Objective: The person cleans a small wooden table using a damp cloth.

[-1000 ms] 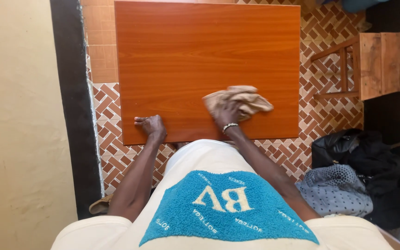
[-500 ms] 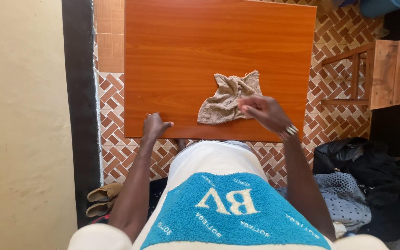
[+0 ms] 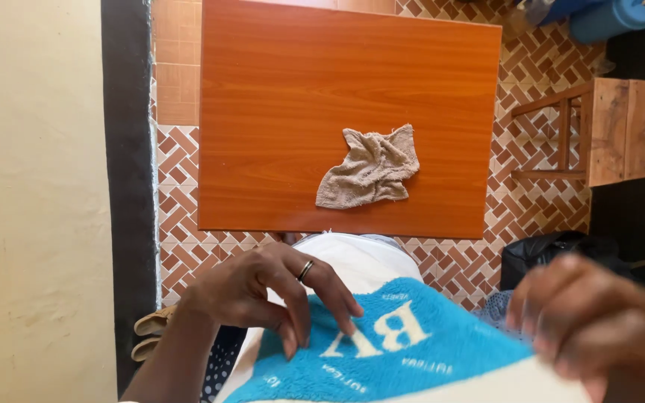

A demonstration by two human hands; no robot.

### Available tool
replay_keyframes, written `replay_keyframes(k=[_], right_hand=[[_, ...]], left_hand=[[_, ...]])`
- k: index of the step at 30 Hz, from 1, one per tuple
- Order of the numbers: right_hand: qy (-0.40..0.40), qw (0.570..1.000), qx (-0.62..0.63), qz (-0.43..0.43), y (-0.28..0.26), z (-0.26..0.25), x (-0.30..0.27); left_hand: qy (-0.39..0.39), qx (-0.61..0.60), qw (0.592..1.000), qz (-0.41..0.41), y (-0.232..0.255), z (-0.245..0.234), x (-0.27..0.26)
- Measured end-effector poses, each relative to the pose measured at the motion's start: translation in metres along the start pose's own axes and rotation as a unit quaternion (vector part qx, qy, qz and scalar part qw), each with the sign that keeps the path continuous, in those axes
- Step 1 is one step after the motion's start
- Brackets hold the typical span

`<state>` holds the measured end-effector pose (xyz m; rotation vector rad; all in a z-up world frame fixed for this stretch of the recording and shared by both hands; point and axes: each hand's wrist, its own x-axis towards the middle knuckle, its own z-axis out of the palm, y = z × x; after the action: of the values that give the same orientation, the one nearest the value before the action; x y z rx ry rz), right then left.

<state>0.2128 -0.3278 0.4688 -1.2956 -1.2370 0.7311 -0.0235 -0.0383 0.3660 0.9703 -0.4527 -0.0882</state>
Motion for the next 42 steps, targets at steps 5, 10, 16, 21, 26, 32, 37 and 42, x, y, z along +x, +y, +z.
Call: replay_keyframes(k=[5, 10, 16, 21, 26, 32, 37, 42], right_hand=[[-0.047, 0.999, -0.006, 0.022, 0.003, -0.013, 0.012], [-0.071, 0.959, -0.201, 0.188, 0.145, 0.005, 0.016], [-0.051, 0.830, -0.377, 0.408, 0.438, 0.034, -0.015], [-0.098, 0.758, -0.476, 0.434, 0.463, 0.105, 0.006], [-0.181, 0.865, -0.280, 0.376, 0.440, 0.148, 0.038], [-0.018, 0.871, -0.409, 0.271, 0.446, 0.104, 0.021], [-0.071, 0.788, -0.466, 0.396, 0.451, 0.096, -0.007], [-0.122, 0.738, -0.485, 0.453, 0.460, 0.110, -0.026]], left_hand=[[0.143, 0.033, 0.989, -0.009, -0.004, -0.010, -0.003], [0.119, 0.124, 0.978, -0.122, -0.051, -0.102, -0.030], [0.451, 0.347, 0.742, -0.354, -0.237, -0.200, -0.085], [0.568, 0.160, 0.753, -0.291, -0.321, -0.211, -0.115], [0.628, 0.017, 0.745, -0.224, -0.324, -0.192, -0.102], [0.643, 0.268, 0.638, -0.327, -0.288, -0.153, -0.075], [0.444, 0.473, 0.593, -0.477, -0.304, -0.141, -0.065], [0.389, 0.495, 0.529, -0.569, -0.317, -0.178, -0.066]])
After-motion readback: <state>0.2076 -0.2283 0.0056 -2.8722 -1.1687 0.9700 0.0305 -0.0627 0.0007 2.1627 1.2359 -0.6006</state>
